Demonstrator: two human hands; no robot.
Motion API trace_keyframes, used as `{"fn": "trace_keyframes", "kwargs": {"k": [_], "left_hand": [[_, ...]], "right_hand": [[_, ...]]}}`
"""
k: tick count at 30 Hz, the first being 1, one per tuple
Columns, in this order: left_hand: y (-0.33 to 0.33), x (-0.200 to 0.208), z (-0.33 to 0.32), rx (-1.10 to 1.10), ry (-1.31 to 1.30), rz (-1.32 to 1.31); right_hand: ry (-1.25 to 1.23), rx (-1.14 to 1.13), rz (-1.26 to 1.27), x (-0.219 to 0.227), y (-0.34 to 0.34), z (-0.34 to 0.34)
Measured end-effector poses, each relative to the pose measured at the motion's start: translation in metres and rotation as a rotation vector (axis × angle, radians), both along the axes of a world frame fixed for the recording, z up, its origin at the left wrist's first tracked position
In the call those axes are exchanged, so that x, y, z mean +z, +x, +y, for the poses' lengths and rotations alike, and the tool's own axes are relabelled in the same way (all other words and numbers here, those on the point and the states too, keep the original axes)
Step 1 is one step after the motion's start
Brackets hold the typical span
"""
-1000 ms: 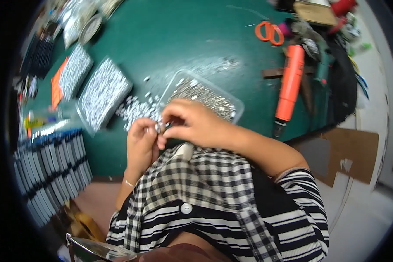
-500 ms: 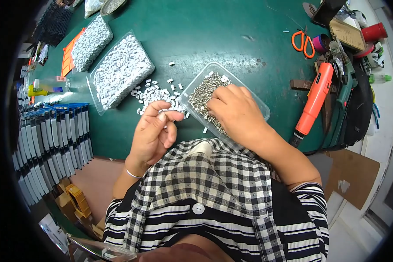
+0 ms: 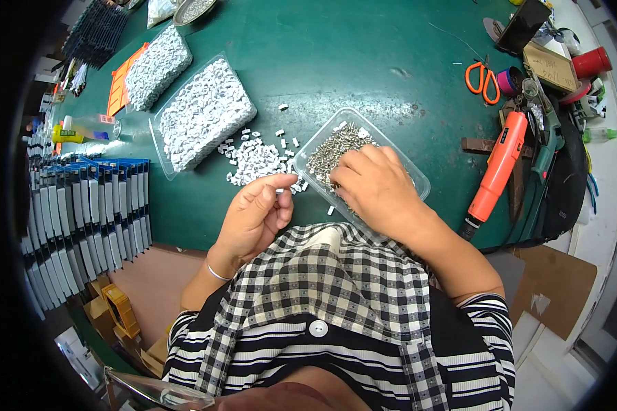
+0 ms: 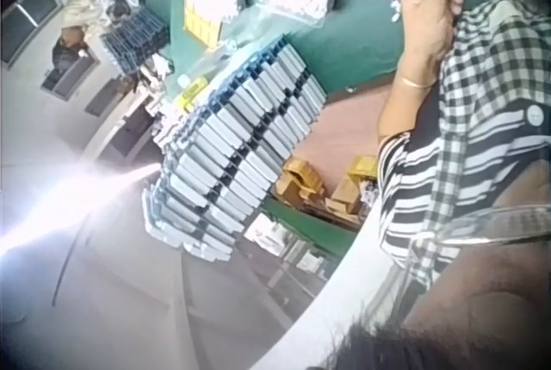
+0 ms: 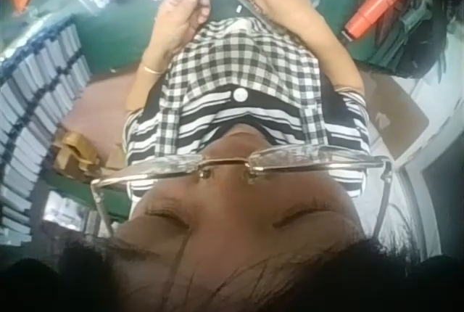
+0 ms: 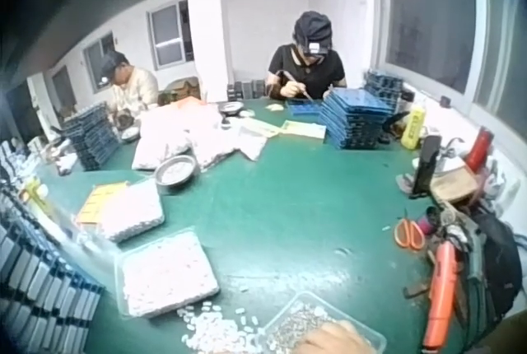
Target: The person assembles small white plastic components by hand, inserting tiny metal pins or springs into them at a factory workbench.
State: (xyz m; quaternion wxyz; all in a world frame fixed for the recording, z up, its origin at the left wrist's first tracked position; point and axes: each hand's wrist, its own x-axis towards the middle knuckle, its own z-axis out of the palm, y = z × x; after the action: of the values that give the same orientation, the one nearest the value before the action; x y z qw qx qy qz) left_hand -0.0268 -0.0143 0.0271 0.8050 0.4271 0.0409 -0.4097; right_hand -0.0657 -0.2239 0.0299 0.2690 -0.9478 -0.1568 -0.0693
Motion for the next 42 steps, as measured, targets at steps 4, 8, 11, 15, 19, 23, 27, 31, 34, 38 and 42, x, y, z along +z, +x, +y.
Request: {"fn": "trace_keyframes", "kwargs": {"k": [4,8,11,15,19,23,27,31,34,38,42], "left_hand": [[0.002,0.002,-0.002,-0.05,0.025,-0.061],[0.003,0.0,-0.003,-0.071,-0.054,-0.02],[0.005,-0.005,0.0,-0.047,-0.117,0.031],[0.004,-0.005,-0.003,-0.051,-0.143,0.053],[0.005,-0.01,-0.002,-0.038,-0.182,0.079],[0.006,-0.013,0.0,-0.07,-0.19,0.12],[0.006,-0.006,-0.005,-0.057,-0.139,0.107],[0.007,-0.011,-0.003,-0.099,-0.087,0.016],[0.005,-0.013,-0.003,-0.075,-0.081,-0.016],[0.005,-0.008,-0.005,-0.05,-0.053,0.039],[0.005,-0.01,-0.005,-0.097,-0.032,-0.009]], "right_hand": [[-0.038,0.054,0.003,-0.002,0.001,0.001],[-0.063,0.05,0.005,0.001,0.004,-0.002],[-0.031,-0.007,-0.014,0.006,0.004,-0.006],[0.005,-0.001,-0.032,0.002,0.004,-0.013],[0.096,-0.032,-0.044,0.002,0.005,-0.013],[0.181,-0.05,0.104,0.007,0.003,-0.012],[0.199,-0.019,0.123,0.005,0.002,-0.015],[0.176,0.044,0.113,0.008,0.0,-0.018],[0.215,0.03,0.087,0.009,-0.003,-0.016],[0.2,-0.087,0.131,0.013,-0.004,-0.016],[0.356,-0.083,0.152,0.019,-0.004,-0.01]]}}
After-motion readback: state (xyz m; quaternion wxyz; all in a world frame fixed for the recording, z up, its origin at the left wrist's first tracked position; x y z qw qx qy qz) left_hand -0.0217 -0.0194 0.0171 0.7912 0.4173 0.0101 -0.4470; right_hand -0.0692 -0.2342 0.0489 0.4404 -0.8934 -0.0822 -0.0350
